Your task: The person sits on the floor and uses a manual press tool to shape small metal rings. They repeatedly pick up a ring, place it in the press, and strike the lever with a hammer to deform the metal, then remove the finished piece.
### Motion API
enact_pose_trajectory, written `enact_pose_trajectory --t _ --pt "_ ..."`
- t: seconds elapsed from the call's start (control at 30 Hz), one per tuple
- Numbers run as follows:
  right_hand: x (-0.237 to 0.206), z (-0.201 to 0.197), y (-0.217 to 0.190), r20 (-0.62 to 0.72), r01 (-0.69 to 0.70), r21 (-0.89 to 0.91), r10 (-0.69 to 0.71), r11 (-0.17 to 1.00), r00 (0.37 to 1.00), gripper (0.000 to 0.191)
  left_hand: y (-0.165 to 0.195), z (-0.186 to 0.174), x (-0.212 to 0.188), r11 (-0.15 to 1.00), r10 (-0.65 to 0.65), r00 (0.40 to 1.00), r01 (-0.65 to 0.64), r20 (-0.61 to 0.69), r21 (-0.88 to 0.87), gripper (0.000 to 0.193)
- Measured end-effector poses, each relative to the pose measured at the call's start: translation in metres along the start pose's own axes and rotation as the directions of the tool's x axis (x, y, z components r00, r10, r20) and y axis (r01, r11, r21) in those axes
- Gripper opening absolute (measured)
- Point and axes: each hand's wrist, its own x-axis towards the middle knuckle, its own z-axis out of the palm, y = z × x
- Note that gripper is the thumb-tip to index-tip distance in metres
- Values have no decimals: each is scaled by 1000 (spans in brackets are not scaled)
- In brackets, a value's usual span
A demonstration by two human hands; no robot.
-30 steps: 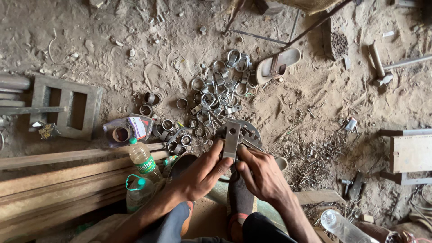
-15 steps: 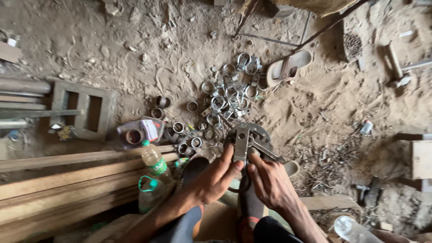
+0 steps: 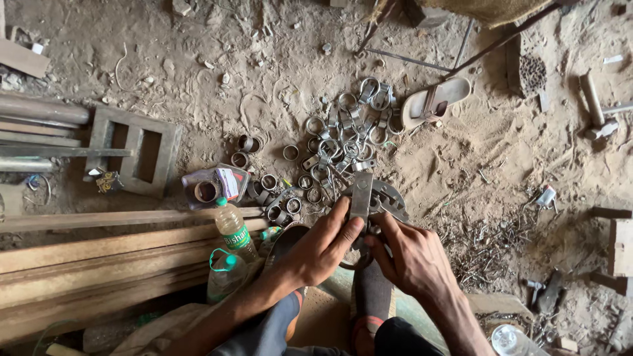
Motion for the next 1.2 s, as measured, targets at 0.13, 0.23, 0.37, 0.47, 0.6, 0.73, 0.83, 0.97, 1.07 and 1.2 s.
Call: enact_pose_trajectory --t 0.13,0.23,0.37,0.47,0.6,0.73,0.83,0.97,1.07,1.2 --pt "2 -4 3 63 63 -53 -60 997 996 33 -16 1 -1 993 -80 996 82 26 -80 63" --pt "3 -6 6 193 -6 -109 27 994 981 33 -26 1 -2 999 -45 999 45 -4 1 71" --pt "3 -10 9 177 38 -165 -8 986 984 34 -30 1 0 989 -143 989 142 21 45 73" --pt "2 -13 7 135 16 1 -16 1000 991 32 -26 2 1 993 -115 992 115 57 18 65" --pt "-1 -13 2 72 -30 75 24 997 997 38 -15 5 -3 995 2 997 5 72 -99 50" --pt "-3 -10 0 107 -107 106 96 989 990 49 -5 5 -4 997 77 994 -75 79 -34 45" --pt "-5 -6 3 124 -119 188 97 975 988 57 -3 4 -5 991 106 994 -108 34 78 49" --pt "-5 -4 8 75 -39 235 21 971 997 66 -4 5 -7 965 61 998 -67 33 253 44" --pt "-1 -12 8 181 -119 75 104 990 978 54 -6 5 -9 961 132 991 -133 24 241 41" --pt "11 -36 -2 -16 63 53 -62 997 998 29 -8 3 -7 990 51 999 -49 -10 135 39"
